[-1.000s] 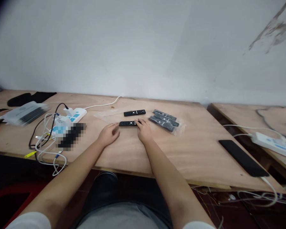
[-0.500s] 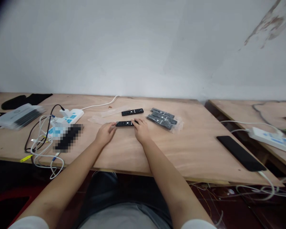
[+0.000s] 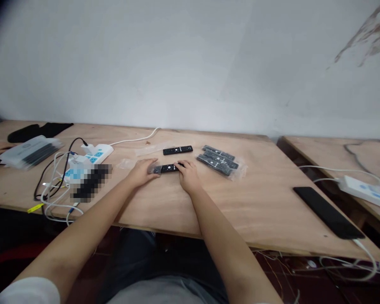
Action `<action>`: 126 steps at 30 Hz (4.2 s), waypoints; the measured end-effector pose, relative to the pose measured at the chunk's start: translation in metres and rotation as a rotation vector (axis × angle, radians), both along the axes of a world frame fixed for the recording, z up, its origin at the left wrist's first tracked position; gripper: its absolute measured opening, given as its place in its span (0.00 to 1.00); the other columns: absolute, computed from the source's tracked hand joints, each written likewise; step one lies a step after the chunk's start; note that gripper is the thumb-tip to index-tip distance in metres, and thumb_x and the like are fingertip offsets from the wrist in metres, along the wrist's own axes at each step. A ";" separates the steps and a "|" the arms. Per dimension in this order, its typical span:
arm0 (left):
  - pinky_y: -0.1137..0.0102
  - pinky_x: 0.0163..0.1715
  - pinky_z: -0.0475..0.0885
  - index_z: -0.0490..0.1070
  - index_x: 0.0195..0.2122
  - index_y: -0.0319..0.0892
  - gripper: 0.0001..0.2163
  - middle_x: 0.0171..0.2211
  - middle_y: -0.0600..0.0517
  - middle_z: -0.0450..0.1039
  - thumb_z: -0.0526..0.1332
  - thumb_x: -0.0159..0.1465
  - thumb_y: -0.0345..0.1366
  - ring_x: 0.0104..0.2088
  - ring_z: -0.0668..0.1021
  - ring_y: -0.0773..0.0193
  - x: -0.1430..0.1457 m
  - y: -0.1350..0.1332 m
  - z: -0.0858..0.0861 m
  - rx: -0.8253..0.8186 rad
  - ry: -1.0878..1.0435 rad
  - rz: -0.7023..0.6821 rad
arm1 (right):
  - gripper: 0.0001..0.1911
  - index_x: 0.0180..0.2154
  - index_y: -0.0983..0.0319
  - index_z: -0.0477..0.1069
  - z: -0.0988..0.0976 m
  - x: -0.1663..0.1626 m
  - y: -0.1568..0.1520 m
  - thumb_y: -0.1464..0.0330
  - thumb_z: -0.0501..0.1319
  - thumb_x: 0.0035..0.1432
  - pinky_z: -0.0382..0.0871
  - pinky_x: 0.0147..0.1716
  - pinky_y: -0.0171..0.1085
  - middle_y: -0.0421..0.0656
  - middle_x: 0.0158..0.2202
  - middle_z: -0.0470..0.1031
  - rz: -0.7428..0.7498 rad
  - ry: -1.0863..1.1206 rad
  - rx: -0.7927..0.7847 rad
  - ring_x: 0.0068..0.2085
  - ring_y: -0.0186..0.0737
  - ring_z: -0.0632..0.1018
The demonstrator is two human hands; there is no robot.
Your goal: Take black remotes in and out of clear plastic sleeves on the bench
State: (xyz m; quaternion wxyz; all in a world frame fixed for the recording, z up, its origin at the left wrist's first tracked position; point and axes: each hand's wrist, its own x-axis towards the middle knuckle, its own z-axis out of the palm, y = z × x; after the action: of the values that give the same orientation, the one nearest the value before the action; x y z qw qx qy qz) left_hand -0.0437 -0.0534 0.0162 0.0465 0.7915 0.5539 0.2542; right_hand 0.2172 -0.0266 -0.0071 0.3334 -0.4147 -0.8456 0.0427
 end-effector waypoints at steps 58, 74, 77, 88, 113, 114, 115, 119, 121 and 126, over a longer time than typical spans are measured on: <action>0.54 0.53 0.69 0.75 0.47 0.43 0.23 0.45 0.44 0.79 0.68 0.60 0.56 0.49 0.77 0.47 0.011 -0.009 -0.008 0.024 0.046 0.051 | 0.06 0.31 0.59 0.69 -0.011 0.013 0.013 0.65 0.59 0.61 0.75 0.47 0.50 0.55 0.50 0.75 -0.226 0.479 -0.188 0.44 0.50 0.79; 0.57 0.54 0.71 0.78 0.48 0.45 0.22 0.46 0.46 0.80 0.68 0.61 0.54 0.49 0.77 0.52 0.003 -0.005 -0.015 0.026 -0.141 0.053 | 0.13 0.32 0.57 0.66 -0.024 0.033 0.031 0.55 0.57 0.61 0.71 0.44 0.47 0.51 0.37 0.80 -0.493 0.600 -0.288 0.41 0.51 0.78; 0.57 0.55 0.70 0.79 0.49 0.45 0.21 0.47 0.46 0.80 0.69 0.61 0.53 0.50 0.77 0.52 0.002 -0.005 -0.016 0.020 -0.146 0.050 | 0.15 0.31 0.57 0.66 -0.020 0.034 0.028 0.53 0.58 0.59 0.71 0.43 0.47 0.49 0.34 0.78 -0.498 0.605 -0.299 0.39 0.51 0.77; 0.57 0.54 0.70 0.78 0.49 0.44 0.21 0.47 0.46 0.80 0.68 0.61 0.53 0.49 0.77 0.52 0.003 -0.006 -0.018 0.038 -0.127 0.060 | 0.15 0.47 0.60 0.76 0.015 0.017 -0.002 0.62 0.58 0.63 0.62 0.60 0.55 0.53 0.52 0.77 -0.268 0.232 0.027 0.56 0.55 0.73; 0.54 0.57 0.69 0.72 0.55 0.41 0.25 0.51 0.40 0.76 0.64 0.64 0.54 0.54 0.76 0.47 0.006 -0.006 -0.025 0.059 -0.016 0.126 | 0.23 0.57 0.57 0.74 0.019 0.132 0.036 0.60 0.58 0.62 0.59 0.58 0.61 0.55 0.55 0.74 -0.607 -0.061 -0.083 0.57 0.61 0.71; 0.54 0.57 0.69 0.72 0.54 0.41 0.25 0.51 0.41 0.76 0.64 0.64 0.54 0.54 0.75 0.47 0.007 -0.006 -0.025 0.052 -0.016 0.129 | 0.23 0.57 0.57 0.74 0.018 0.141 0.039 0.60 0.58 0.62 0.59 0.58 0.61 0.55 0.55 0.74 -0.660 -0.088 -0.097 0.57 0.61 0.71; 0.54 0.57 0.69 0.72 0.54 0.41 0.25 0.51 0.41 0.76 0.63 0.64 0.54 0.54 0.75 0.47 0.007 -0.006 -0.025 0.044 -0.016 0.131 | 0.23 0.57 0.57 0.74 0.018 0.149 0.041 0.60 0.58 0.62 0.60 0.57 0.62 0.55 0.55 0.74 -0.693 -0.115 -0.118 0.56 0.61 0.71; 0.54 0.57 0.68 0.73 0.53 0.41 0.23 0.51 0.40 0.76 0.63 0.65 0.54 0.54 0.75 0.47 0.008 -0.007 -0.023 0.024 -0.015 0.135 | 0.23 0.54 0.58 0.75 0.018 0.158 0.046 0.60 0.59 0.59 0.59 0.58 0.64 0.55 0.55 0.74 -0.731 -0.175 -0.182 0.56 0.61 0.72; 0.54 0.58 0.68 0.73 0.52 0.41 0.22 0.50 0.41 0.76 0.62 0.65 0.53 0.54 0.75 0.47 0.009 -0.008 -0.021 0.023 -0.013 0.135 | 0.23 0.54 0.58 0.76 0.021 0.153 0.046 0.62 0.60 0.57 0.57 0.60 0.65 0.54 0.59 0.72 -0.733 -0.155 -0.147 0.58 0.62 0.71; 0.52 0.61 0.65 0.73 0.52 0.41 0.20 0.56 0.38 0.73 0.60 0.67 0.51 0.59 0.72 0.44 0.011 -0.010 -0.019 0.044 -0.004 0.187 | 0.22 0.52 0.60 0.77 0.035 0.115 0.053 0.63 0.59 0.57 0.58 0.61 0.63 0.54 0.62 0.69 -0.602 -0.115 -0.005 0.61 0.63 0.68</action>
State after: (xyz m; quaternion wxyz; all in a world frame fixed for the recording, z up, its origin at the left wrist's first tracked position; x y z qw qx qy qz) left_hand -0.0328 -0.0634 -0.0031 0.0062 0.7367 0.6195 0.2711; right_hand 0.3323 0.0266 0.0280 0.2816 -0.6492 -0.7021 -0.0793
